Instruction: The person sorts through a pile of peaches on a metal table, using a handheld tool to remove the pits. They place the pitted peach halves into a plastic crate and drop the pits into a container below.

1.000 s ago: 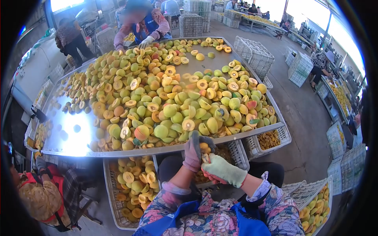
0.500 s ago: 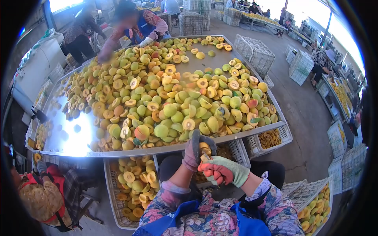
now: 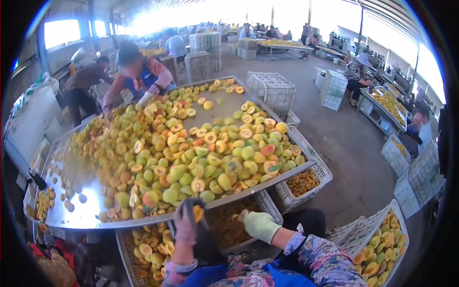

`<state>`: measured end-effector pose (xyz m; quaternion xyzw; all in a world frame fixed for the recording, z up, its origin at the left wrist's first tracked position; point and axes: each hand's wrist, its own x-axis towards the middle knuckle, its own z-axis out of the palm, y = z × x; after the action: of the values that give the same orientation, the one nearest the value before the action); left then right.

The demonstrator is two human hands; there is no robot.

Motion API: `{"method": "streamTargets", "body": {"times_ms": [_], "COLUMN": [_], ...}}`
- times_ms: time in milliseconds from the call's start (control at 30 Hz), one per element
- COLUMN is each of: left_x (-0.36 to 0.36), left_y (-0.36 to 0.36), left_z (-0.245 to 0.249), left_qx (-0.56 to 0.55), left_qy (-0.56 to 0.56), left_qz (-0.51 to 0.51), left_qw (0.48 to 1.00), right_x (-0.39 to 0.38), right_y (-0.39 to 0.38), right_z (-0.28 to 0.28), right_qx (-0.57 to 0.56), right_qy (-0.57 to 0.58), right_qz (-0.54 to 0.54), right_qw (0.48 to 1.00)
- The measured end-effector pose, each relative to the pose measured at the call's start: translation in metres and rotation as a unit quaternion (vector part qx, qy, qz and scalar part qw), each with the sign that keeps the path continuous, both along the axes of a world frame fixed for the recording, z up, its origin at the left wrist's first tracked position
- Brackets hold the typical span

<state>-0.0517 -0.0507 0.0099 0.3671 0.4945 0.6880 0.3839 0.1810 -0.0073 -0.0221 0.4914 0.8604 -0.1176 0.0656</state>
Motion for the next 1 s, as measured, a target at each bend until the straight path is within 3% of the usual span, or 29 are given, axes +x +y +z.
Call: {"method": "streamTargets", "body": {"times_ms": [67,100,133,200,233,267,333,400,467,500,533,600,733,867,900,1000], "left_x": [-0.041,-0.055,-0.077,-0.115,-0.118,-0.117,-0.11,-0.103,-0.092,-0.066,-0.037,-0.017,0.039,0.088,0.101,0.132], "left_y": [-0.021,-0.042,-0.056,-0.087,-0.102,-0.111,-0.106,-0.085,-0.036,-0.01,0.016,0.075,0.187,0.28,0.298,0.356], "left_z": [-0.029,-0.008,-0.027,-0.052,-0.041,-0.03,-0.015,0.0,0.015,0.047,0.076,0.079,0.086,0.084,0.082,0.068], "left_qx": [-0.014,-0.024,-0.07,-0.117,-0.229,-0.327,-0.297,-0.267,-0.151,-0.168,-0.185,-0.06,-0.121,-0.174,-0.198,-0.205], "left_qy": [0.052,0.197,0.221,0.207,0.423,0.606,0.598,0.593,0.464,0.461,0.457,0.531,0.588,0.642,0.653,0.704], "left_qz": [0.109,0.097,0.17,0.175,0.203,0.221,0.229,0.231,0.153,0.116,0.079,0.023,-0.116,-0.187,-0.207,-0.19], "left_qw": [0.993,0.975,0.958,0.955,0.853,0.691,0.708,0.724,0.859,0.864,0.866,0.845,0.791,0.723,0.701,0.653], "right_x": [0.003,0.004,0.008,0.017,0.025,0.027,0.032,0.029,0.028,0.027,0.026,0.022,0.033,0.059,0.062,0.074], "right_y": [-0.001,0.001,0.003,0.011,0.018,0.023,0.029,0.041,0.052,0.059,0.063,0.065,0.076,0.091,0.094,0.096], "right_z": [0.018,0.019,0.017,0.007,-0.002,0.004,0.018,0.016,0.049,0.015,0.019,0.045,0.06,0.047,0.051,0.056], "right_qx": [-0.011,-0.024,-0.022,-0.051,-0.059,-0.056,-0.141,-0.155,-0.371,-0.128,-0.126,-0.043,-0.043,-0.02,-0.057,-0.047], "right_qy": [0.069,0.074,0.078,-0.027,0.038,0.043,0.196,0.229,0.256,0.317,0.322,0.468,0.559,0.53,0.539,0.53], "right_qz": [0.016,0.024,0.023,0.072,0.1,0.104,0.045,0.051,-0.053,0.057,0.058,0.065,-0.064,-0.098,-0.099,-0.124], "right_qw": [0.997,0.997,0.996,0.996,0.992,0.992,0.969,0.96,0.891,0.938,0.937,0.881,0.826,0.842,0.834,0.838]}}
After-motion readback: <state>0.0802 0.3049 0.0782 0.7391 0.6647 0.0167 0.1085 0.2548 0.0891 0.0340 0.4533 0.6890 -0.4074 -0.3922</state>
